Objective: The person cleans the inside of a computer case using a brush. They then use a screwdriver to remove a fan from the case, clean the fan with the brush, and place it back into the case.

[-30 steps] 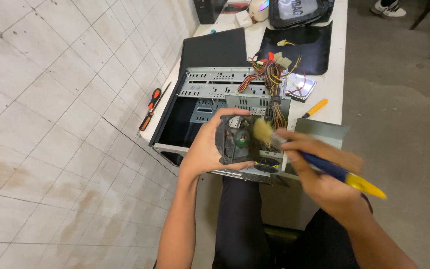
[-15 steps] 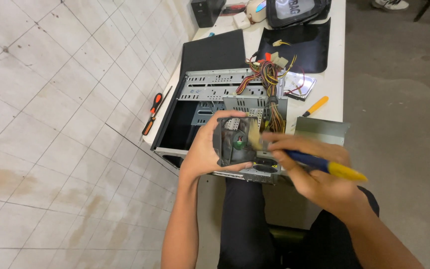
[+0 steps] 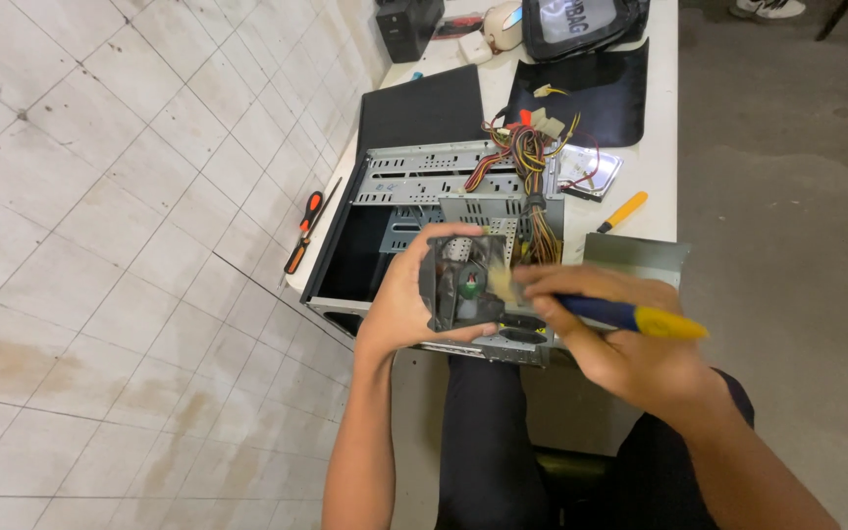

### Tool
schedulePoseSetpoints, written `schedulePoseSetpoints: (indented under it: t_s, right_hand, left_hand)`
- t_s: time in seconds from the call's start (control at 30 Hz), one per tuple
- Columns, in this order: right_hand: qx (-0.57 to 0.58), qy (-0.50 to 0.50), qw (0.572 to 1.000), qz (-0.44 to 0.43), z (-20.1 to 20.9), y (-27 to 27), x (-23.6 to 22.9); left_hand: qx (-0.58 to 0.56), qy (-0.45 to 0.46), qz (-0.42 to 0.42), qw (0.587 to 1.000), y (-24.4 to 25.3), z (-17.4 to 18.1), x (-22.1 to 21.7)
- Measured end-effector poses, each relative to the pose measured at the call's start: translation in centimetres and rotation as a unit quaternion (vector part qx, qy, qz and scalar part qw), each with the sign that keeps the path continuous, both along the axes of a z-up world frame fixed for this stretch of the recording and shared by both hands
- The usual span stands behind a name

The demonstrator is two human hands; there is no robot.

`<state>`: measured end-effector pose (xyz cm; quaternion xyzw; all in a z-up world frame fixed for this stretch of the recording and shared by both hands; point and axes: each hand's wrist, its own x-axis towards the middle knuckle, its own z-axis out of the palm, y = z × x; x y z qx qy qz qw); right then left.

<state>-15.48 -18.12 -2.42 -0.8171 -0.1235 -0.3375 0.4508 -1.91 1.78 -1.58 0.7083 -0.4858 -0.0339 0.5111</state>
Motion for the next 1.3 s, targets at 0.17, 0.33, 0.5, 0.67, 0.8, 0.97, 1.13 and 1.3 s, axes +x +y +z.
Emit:
schedulePoseSetpoints:
  t_s: [0.17, 0.33, 0.5, 0.67, 0.8, 0.97, 1.13, 1.3]
  right_hand:
    - [-0.014, -0.043, 0.999, -0.012, 0.4, -0.3, 0.3]
    - [0.068, 0.079, 0.995, 0.001, 0.4, -0.8, 0.3]
    - [0.062, 0.014, 0.998, -0.01, 0.9, -0.2, 0.0]
    - [0.111, -0.049, 0.991, -0.059, -0.4, -0.4, 0.3]
    - [0.108, 0.077, 0.987, -0.09, -0.4, 0.2, -0.2]
    - [0.184, -0.034, 0.978, -0.09, -0.3, 0.3, 0.7]
    - [0.186, 0.061, 0.979, -0.061, -0.1, 0.6, 1.0]
    - [0.229, -0.113, 0.964, -0.08, -0.8, 1.0, 0.7]
  left_hand:
    - [0.003, 0.002, 0.001, 1.0, -0.1, -0.3, 0.1]
    - [0.006, -0.002, 0.006, 1.0, 0.0, -0.2, 0.0]
    - [-0.006, 0.005, 0.006, 1.0, 0.0, -0.4, 0.1]
    - [0.006, 0.013, 0.008, 1.0, 0.0, -0.2, 0.0]
    - [0.003, -0.001, -0.005, 1.0, 0.1, 0.0, 0.0]
    - [0.003, -0.015, -0.006, 1.0, 0.0, 0.0, 0.1]
    - [0.009, 0.022, -0.002, 1.0, 0.0, 0.1, -0.1]
    - [0.007, 0.011, -0.003, 1.0, 0.0, -0.1, 0.1]
